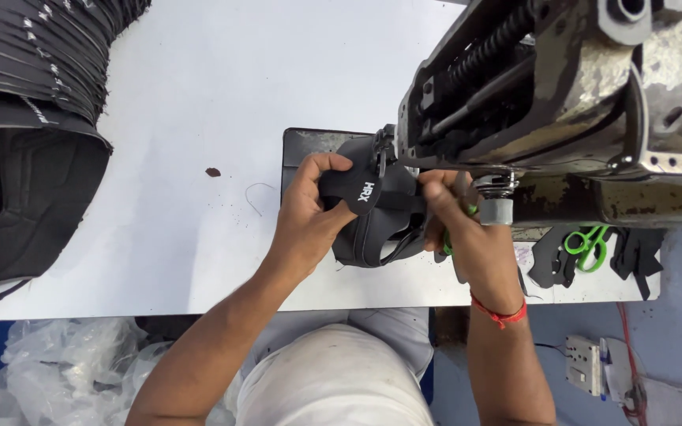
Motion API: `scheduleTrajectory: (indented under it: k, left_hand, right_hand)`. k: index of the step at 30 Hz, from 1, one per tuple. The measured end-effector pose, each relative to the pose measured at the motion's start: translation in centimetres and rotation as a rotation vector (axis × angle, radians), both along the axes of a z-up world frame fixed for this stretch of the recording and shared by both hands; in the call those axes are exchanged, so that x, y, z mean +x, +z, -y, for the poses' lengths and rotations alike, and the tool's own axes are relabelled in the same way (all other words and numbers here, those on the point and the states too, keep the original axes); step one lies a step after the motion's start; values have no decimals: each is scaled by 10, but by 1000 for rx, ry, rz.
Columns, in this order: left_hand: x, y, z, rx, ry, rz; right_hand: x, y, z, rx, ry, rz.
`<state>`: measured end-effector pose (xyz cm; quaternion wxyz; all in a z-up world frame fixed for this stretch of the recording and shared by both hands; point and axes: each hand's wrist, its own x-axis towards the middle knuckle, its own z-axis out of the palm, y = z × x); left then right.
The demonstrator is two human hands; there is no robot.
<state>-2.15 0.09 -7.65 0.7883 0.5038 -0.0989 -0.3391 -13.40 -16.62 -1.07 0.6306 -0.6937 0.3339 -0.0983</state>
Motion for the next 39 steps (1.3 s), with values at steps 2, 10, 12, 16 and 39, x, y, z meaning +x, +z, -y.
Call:
scheduleTrajectory:
  k: [2, 10, 12, 16, 39]
  left_hand:
    - [0, -2, 0, -17, 4, 2]
    - [-2, 0, -2, 2, 16, 42]
    - [-2, 3, -3, 29, 22, 89]
    - [-3, 10, -4, 148, 19, 107]
    - [19, -15, -18, -288, -121, -481]
  right_hand:
    - [1, 5, 0, 4, -43, -4]
    - [11, 17, -19, -79, 0, -95]
    - [18, 19, -21, -130, 88, -99]
    - [19, 14, -21, -133, 73, -105]
    - [17, -8, -16, -140, 51, -40]
